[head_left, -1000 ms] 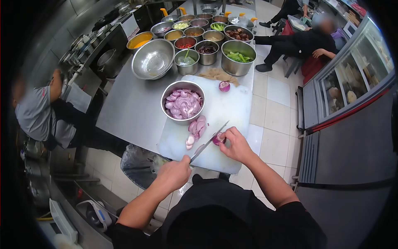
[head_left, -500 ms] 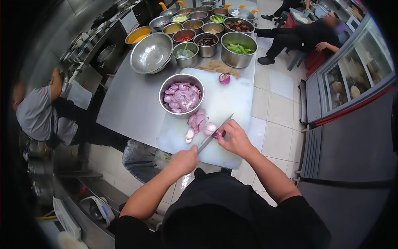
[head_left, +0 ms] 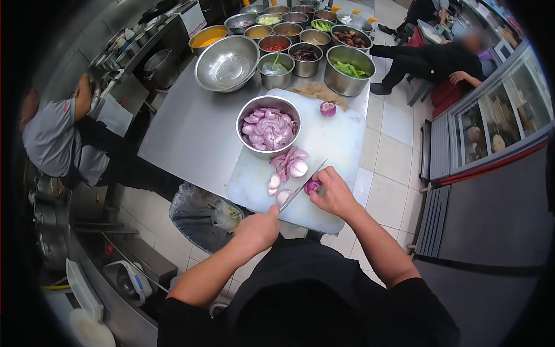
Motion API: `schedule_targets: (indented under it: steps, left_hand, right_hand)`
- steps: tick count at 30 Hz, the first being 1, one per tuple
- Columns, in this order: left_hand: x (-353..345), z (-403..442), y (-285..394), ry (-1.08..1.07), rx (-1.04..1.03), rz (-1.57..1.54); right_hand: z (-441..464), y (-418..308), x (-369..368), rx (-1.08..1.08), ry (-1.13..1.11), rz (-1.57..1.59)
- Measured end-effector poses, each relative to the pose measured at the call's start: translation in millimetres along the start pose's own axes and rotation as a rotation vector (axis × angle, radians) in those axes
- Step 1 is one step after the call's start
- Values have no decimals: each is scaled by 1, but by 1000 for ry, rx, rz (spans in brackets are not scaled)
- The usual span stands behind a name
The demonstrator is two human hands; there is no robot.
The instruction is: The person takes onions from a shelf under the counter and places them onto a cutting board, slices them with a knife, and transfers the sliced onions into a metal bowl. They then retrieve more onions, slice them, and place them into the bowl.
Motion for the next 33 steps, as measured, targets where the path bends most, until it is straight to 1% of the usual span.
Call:
schedule_targets:
  steps: [3, 4, 6, 9, 12, 15, 18, 19, 21, 22, 24, 25, 28, 31, 33]
  left_hand:
    - [2, 18, 1, 71, -104, -4]
    - [0, 16, -4, 66, -94, 4]
    - [20, 1, 2, 64, -87, 21]
    - [-7, 6, -4, 33, -82, -26]
    - [3, 24, 0, 68, -133, -7]
    - [13, -6, 1, 19, -108, -4]
    - [-15, 20, -5, 11, -97, -30]
    - [-19, 29, -8, 15, -122, -40]
    - [-9, 44, -12, 33, -170, -69]
    - [-6, 49, -17, -8, -137, -116]
    - [0, 45, -21, -109, -72, -214]
    - [2, 39, -18, -85, -58, -197]
    - [6, 26, -8, -16, -33, -123]
    - [-13, 16, -4, 18, -34, -53]
    - [-19, 15, 3, 18, -39, -52]
  right_hand:
    - [1, 0, 0, 6, 25, 20]
    - [-1, 1, 0, 7, 31, 29]
    - [-1, 1, 0, -12, 37, 8]
    - [-6, 6, -2, -10, 34, 2]
    - [-5, 3, -3, -10, 43, 11]
    - [-5, 5, 1, -16, 71, 0]
    - [-7, 5, -3, -20, 67, -1]
    - [-7, 5, -1, -25, 69, -6]
    - [-4, -3, 4, 159, 65, -43]
    - [1, -8, 5, 253, 68, -58]
    - [9, -13, 3, 261, -118, -183]
    - [9, -16, 1, 264, -216, -245]
    - [10, 0, 7, -166, -160, -92]
    - [-1, 6, 9, -161, -102, 73]
    - [-5, 2, 6, -84, -117, 85]
Point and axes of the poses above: each hand's wrist, its own z-axis towards the middle knuckle, its own x-axis out of the back of the hand, y = z × x, the point moved 6 cm from there along z, towards the middle knuckle, and after that the axes turned 3 degrees about z, right-handed, at the moved point
